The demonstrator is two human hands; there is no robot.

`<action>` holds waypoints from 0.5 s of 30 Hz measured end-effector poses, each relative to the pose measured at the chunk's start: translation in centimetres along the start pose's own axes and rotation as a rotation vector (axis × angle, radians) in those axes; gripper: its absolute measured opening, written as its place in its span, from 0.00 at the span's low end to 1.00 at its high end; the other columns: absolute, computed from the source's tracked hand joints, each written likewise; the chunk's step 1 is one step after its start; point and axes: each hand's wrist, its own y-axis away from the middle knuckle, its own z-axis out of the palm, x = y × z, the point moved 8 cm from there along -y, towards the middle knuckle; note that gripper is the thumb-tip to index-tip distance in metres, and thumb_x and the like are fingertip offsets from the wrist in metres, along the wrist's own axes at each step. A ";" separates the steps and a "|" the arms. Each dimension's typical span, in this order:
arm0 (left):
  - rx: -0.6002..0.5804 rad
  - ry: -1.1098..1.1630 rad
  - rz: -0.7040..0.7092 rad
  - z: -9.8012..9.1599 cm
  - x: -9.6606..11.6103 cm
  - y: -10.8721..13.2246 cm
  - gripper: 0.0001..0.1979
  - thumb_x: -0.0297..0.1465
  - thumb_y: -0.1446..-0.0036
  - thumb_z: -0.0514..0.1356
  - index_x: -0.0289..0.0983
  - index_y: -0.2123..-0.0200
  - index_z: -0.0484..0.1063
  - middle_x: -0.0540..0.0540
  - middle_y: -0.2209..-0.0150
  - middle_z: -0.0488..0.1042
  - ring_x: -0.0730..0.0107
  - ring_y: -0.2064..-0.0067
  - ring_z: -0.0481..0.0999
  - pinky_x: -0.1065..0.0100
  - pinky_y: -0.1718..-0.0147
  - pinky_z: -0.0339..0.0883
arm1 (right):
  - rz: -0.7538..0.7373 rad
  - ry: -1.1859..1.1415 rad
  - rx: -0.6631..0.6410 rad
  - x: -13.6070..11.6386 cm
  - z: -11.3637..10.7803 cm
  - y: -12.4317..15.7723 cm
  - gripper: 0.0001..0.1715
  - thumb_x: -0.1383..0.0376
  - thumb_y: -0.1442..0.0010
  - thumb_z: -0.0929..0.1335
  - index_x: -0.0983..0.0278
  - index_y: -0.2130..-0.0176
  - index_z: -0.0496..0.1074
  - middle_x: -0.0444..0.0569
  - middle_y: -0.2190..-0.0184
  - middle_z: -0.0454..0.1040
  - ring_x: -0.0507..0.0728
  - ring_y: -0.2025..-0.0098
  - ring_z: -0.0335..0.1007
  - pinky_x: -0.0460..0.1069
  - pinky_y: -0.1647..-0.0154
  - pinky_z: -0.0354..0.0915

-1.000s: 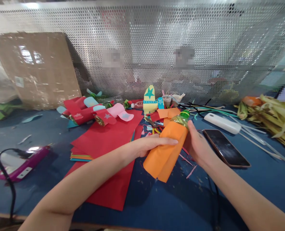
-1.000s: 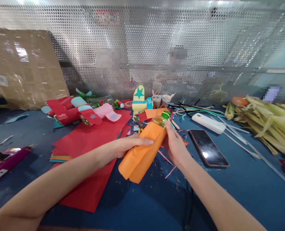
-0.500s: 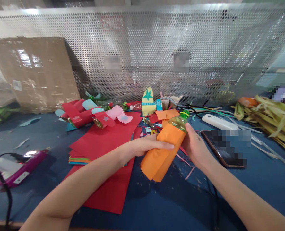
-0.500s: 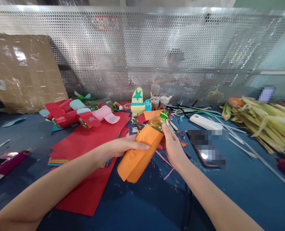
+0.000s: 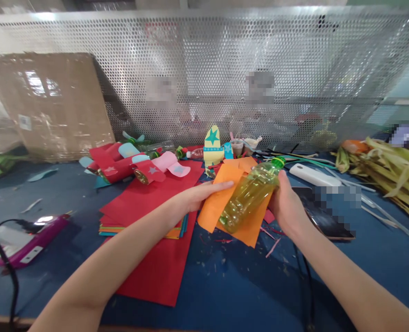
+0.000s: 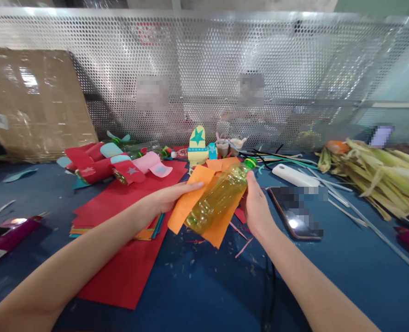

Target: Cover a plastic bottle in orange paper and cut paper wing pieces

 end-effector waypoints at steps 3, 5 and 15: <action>0.091 0.053 0.004 -1.9 0.6 -0.3 0.24 0.39 0.56 0.70 0.34 0.55 0.74 0.42 0.61 0.80 0.59 0.59 0.78 0.58 0.54 0.69 | -0.066 -0.031 0.097 -1.2 -1.1 -0.7 0.18 0.49 0.40 0.65 0.57 0.63 0.75 0.46 0.57 0.80 0.62 0.48 0.72 0.56 0.50 0.68; 0.125 0.099 0.017 -2.9 1.0 -0.5 0.23 0.39 0.54 0.69 0.34 0.55 0.74 0.43 0.62 0.80 0.60 0.60 0.78 0.59 0.53 0.69 | -0.097 -0.056 0.157 -2.1 -1.9 -1.0 0.16 0.51 0.38 0.63 0.56 0.65 0.74 0.44 0.61 0.80 0.60 0.50 0.73 0.55 0.51 0.69; 0.182 0.197 0.110 -4.7 2.6 -0.3 0.24 0.37 0.52 0.68 0.34 0.52 0.72 0.43 0.63 0.81 0.60 0.58 0.79 0.62 0.55 0.70 | -0.028 -0.066 0.187 -2.9 -1.7 -0.5 0.29 0.49 0.34 0.53 0.58 0.70 0.74 0.44 0.75 0.76 0.57 0.69 0.75 0.54 0.62 0.71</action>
